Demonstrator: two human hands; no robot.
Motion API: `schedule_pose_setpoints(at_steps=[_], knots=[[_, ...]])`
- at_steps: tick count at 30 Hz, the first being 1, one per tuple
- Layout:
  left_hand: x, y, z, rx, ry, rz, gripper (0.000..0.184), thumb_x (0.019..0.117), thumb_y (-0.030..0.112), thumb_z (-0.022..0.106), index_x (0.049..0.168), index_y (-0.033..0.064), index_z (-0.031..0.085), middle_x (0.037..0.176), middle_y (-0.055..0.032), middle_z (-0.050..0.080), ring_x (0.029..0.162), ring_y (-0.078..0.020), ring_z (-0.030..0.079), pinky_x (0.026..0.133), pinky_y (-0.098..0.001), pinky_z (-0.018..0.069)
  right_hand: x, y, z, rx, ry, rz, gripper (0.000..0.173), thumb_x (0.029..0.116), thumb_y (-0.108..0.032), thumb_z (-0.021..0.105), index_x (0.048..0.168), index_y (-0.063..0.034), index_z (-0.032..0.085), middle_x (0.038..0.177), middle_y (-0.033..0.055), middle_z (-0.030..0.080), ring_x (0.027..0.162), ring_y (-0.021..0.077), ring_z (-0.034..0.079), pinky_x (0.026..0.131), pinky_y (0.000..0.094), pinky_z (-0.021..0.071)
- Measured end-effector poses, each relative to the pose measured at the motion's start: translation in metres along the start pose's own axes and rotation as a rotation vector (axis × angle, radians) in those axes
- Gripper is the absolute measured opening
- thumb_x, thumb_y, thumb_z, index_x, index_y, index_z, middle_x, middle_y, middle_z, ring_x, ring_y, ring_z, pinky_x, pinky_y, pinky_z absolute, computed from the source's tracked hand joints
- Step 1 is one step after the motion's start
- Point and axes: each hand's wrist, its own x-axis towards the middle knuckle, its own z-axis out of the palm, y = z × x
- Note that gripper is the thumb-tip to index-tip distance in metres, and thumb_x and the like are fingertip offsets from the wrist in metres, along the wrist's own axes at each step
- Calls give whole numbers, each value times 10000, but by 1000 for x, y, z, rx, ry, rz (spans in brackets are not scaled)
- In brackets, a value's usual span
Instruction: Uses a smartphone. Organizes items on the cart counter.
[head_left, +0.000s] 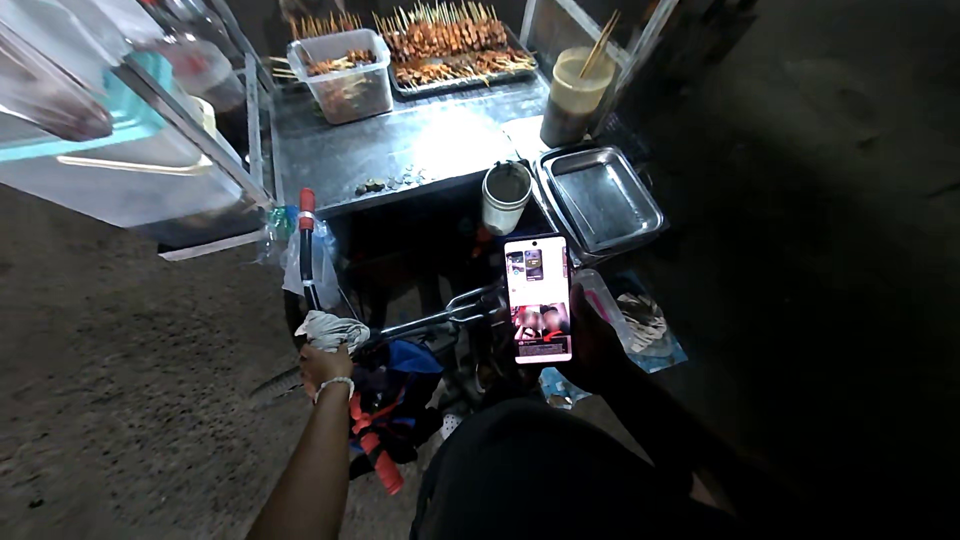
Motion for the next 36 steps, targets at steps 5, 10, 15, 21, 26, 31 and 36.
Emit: schedule_pose_setpoints(at_steps=[5,10,15,21,26,31,36], knots=[[1,-1,1,9,5,5,801,944,278,723,1562,-27,315,1500,-338,445,1369,-489,478,1103,-613,409,0,-3,3,39,-56,18,682,1006,-705,395,1288,-119,601,1161,133,735,1007,265,748,775,429,654],[0,-1,1,-3,1,-1,804,946,261,720,1566,-33,300,1510,-344,428,1383,-491,459,1124,-607,391,5,-4,-1,71,-95,16,711,1008,-705,403,1363,-106,547,1226,189,696,995,327,746,666,453,657],[0,0,0,24,3,-6,805,941,276,722,1568,-14,310,1504,-328,447,1369,-482,481,1106,-608,408,3,-6,4,111,-40,29,620,1039,-639,415,1296,-105,599,1174,162,721,1000,288,747,725,437,659],[-1,2,-1,19,7,-5,812,935,271,733,1563,-23,310,1501,-329,449,1376,-475,475,1112,-601,403,-1,-7,11,-32,73,-104,285,833,36,590,1110,-33,590,978,143,748,809,254,762,622,439,652],[2,0,1,18,5,-9,809,939,277,730,1565,-17,309,1494,-329,455,1368,-474,484,1107,-601,410,-1,-9,21,-89,149,-115,189,910,-17,530,1091,-13,586,953,153,740,750,250,755,582,418,647],[3,0,2,14,4,-4,813,933,270,734,1567,-13,311,1496,-329,454,1367,-477,483,1120,-606,393,0,-6,19,-72,146,-75,275,992,-163,498,1210,-3,549,1034,203,720,783,292,752,586,430,644],[3,-1,1,25,-3,-3,825,936,285,735,1570,-17,302,1492,-335,456,1369,-483,481,1114,-608,399,-1,-6,20,-80,151,-101,262,999,-144,484,1209,1,540,1037,208,723,772,303,755,554,438,641]])
